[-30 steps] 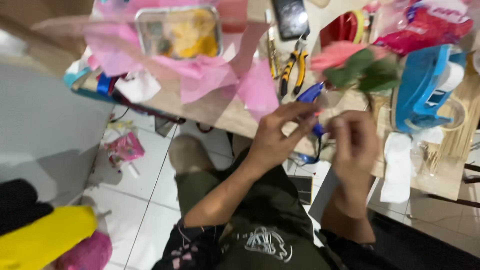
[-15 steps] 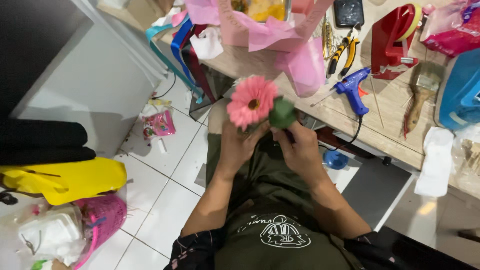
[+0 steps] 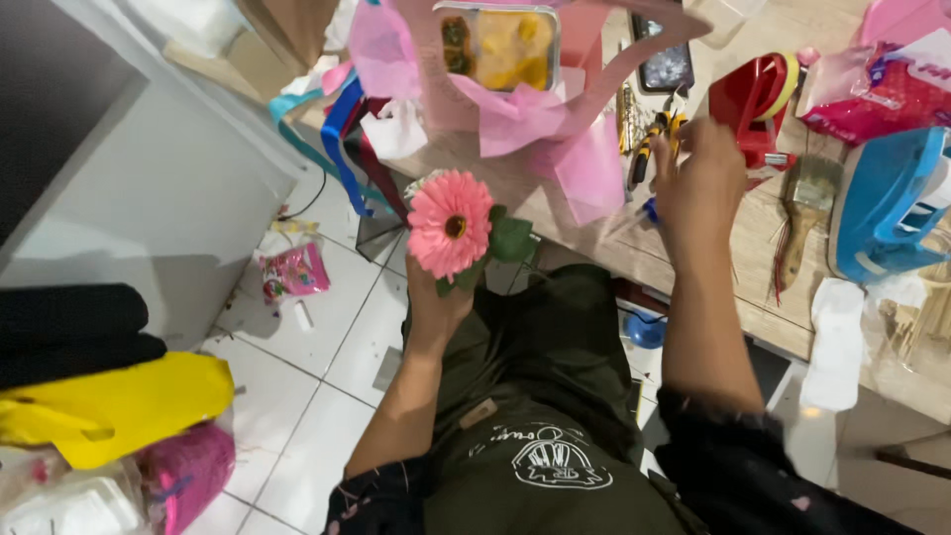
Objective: The person prepares a gift basket by placing a container of food into a pink paper bag, trimming a pink flower with shears, and attaching a pink ribbon to the bag's handle.
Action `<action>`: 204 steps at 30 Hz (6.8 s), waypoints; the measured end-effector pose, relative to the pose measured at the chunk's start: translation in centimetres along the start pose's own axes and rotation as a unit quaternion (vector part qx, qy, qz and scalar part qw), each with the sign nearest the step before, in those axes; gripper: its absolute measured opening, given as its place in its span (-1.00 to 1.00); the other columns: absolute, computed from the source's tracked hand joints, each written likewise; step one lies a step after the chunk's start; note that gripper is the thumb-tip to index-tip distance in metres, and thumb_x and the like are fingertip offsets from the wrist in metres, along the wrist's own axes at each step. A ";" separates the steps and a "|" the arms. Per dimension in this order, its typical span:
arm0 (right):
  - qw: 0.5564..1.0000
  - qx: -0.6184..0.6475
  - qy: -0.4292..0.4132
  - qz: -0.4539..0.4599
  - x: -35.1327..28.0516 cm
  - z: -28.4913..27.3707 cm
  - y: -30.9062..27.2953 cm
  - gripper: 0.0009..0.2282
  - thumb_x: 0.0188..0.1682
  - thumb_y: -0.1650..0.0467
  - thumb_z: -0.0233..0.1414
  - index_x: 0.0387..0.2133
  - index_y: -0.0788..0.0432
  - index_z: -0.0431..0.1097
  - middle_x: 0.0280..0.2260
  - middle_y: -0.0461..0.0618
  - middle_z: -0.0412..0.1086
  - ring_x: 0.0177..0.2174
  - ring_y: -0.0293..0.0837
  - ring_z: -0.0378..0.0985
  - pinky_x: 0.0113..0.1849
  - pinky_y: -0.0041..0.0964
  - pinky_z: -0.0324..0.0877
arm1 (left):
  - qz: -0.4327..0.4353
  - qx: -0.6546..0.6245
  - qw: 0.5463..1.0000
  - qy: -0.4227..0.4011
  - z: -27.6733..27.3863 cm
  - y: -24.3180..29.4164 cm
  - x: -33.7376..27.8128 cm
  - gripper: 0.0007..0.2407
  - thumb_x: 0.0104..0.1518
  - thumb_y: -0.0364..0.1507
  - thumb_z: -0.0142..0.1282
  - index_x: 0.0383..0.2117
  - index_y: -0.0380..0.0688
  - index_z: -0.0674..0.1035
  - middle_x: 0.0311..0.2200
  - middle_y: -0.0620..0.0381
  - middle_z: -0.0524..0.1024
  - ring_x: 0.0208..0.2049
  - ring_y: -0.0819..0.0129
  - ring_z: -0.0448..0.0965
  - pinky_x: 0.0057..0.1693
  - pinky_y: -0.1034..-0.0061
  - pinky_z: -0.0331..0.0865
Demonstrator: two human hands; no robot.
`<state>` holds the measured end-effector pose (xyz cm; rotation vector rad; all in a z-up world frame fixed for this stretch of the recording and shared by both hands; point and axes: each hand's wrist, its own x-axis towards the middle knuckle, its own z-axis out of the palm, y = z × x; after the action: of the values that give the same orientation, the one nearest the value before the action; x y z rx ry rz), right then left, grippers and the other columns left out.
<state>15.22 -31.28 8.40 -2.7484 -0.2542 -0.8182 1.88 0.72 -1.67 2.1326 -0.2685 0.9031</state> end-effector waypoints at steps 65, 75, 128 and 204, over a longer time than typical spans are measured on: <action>0.628 0.563 -0.450 0.295 -12.5 0.2 -16.1 -0.64 0.15 0.23 0.21 -0.55 0.25 0.49 -0.72 -0.08 0.26 -0.73 -0.28 0.30 -0.63 -0.44 0.20 | -0.347 -0.399 0.822 0.211 -1.2 3.8 0.7 -0.87 0.29 -0.55 0.31 -0.24 -0.48 0.68 -0.40 -0.08 0.72 -0.33 0.30 0.79 -0.12 0.49 0.74; 0.802 0.420 -0.285 0.316 -12.0 1.9 -8.1 -0.65 0.13 0.23 0.30 -0.60 0.10 0.49 -0.75 -0.10 0.39 -0.73 -0.27 0.42 -0.62 -0.48 0.25 | -0.358 -0.444 0.801 0.183 7.2 6.5 3.3 -0.75 0.39 -0.37 0.26 -0.11 -0.43 0.70 -0.33 -0.10 0.71 -0.28 0.35 0.69 -0.08 0.42 0.69; 0.734 0.629 -0.158 0.202 -8.6 1.9 -19.2 -0.90 0.07 0.56 0.30 -0.21 0.37 0.57 -0.41 0.09 0.52 -0.39 -0.20 0.59 -0.33 -0.27 0.58 | -0.399 -0.319 0.858 -0.046 -2.1 2.7 1.0 -0.87 0.22 -0.55 0.39 -0.14 -0.24 0.79 -0.46 -0.18 0.75 -0.40 0.31 0.74 -0.22 0.38 0.65; 0.823 0.562 -0.047 0.068 -14.0 7.5 -18.3 -0.87 0.03 0.68 0.24 -0.20 0.36 0.62 -0.48 0.18 0.56 -0.50 0.01 0.69 -0.43 -0.11 0.58 | -0.504 -0.418 0.700 0.284 -1.5 5.6 2.4 -0.87 0.23 -0.63 0.32 -0.13 -0.28 0.69 -0.36 0.02 0.71 -0.36 0.29 0.71 -0.14 0.34 0.64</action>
<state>3.10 -12.97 -1.81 -1.6425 -0.3914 -0.2922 0.30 -1.67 3.90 0.7953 0.6627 0.5185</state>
